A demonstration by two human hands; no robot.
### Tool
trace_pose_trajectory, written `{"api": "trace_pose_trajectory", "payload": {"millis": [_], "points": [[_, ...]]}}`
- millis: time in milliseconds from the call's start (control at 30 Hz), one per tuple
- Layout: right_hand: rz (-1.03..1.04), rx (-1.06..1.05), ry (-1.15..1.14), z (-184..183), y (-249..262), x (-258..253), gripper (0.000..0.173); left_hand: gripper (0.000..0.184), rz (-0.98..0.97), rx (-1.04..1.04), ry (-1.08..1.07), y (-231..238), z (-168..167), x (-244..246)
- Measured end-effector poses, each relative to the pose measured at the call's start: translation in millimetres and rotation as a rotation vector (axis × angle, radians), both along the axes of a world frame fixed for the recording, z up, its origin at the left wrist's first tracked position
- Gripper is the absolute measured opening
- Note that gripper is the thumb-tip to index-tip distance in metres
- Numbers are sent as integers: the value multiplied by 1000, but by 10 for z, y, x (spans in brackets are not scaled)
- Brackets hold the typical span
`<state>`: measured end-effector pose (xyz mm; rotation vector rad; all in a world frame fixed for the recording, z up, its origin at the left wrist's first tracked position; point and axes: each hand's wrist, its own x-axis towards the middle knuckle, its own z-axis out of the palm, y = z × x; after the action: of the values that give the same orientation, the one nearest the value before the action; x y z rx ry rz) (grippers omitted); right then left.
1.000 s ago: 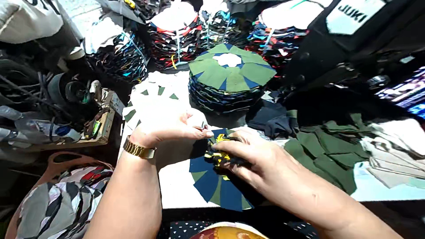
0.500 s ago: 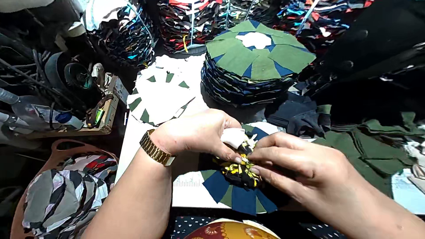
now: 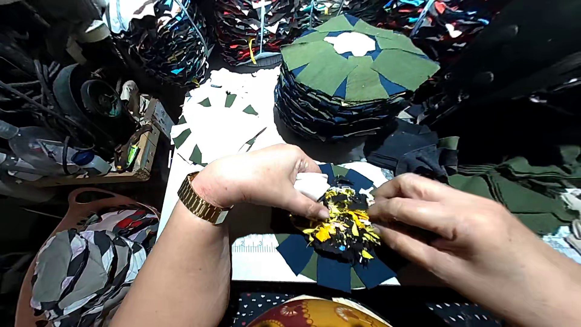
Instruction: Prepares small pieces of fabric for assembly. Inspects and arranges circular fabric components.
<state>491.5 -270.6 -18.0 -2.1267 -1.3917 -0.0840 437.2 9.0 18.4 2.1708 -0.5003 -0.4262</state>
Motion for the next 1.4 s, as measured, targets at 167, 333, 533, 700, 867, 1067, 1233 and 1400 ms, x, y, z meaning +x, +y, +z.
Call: {"api": "trace_pose_trajectory", "payload": {"millis": [167,333,533,700,867,1067,1233,1400], "points": [[-2,50,5,152,33,15,26,17,96,58,-111,-34,-37,33],[-9,18,-127,-4,255,-19,23,8,76,154,-83,-100,-35,59],[-59,98,-148,40,433,-36,19,5,126,73,-187,-76,-64,67],[-107,100,-151,-132,535,-1,16,7,174,168,-182,-72,-78,90],[-117,161,-19,-14,350,45,19,11,197,37,-274,-47,-64,60],[-147,59,51,-29,160,33,30,16,95,13,-267,-189,-95,57],[-105,75,27,-64,126,-34,17,26,109,166,-223,-195,-72,51],[-106,109,26,24,-48,-29,19,20,139,67,-334,-282,99,-258]]}}
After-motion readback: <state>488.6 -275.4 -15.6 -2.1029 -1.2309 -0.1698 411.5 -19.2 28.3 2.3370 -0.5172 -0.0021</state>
